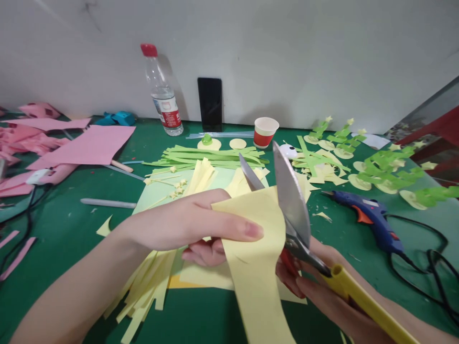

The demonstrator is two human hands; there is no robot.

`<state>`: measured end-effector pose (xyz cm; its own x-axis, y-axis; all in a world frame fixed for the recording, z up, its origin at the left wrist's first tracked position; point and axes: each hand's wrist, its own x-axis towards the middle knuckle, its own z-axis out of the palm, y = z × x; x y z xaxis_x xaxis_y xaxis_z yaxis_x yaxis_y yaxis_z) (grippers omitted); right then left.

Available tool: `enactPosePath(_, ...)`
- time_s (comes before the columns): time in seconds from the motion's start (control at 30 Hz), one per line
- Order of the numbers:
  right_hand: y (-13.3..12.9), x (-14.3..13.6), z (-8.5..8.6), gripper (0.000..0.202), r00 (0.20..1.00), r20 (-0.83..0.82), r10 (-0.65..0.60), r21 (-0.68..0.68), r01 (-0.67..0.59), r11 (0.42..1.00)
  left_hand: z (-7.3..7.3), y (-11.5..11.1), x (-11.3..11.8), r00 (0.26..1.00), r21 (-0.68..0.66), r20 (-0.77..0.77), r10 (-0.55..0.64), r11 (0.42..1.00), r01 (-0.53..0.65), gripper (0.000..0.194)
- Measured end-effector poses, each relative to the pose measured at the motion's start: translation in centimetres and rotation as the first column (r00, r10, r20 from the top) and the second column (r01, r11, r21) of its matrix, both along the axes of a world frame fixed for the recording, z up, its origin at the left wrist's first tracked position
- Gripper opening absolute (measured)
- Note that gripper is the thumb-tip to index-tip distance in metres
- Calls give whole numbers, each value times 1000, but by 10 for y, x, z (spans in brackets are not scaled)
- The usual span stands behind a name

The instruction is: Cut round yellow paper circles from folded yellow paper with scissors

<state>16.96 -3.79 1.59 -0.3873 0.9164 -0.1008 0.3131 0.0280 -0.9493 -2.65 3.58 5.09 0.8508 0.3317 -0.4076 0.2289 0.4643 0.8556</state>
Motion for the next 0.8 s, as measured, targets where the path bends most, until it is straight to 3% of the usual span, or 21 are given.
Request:
enactPosePath(0.2,-3,0,-9,28,1000,-5,-30,2,30,1000,-2,1,-1,1000,1,9,16,1000,-16,40)
enactPosePath(0.8,-1,7,-6,28,1000,-13,-25,-86,23,996,-1,9,-4,1000,-47,-8,-19,999,19,38)
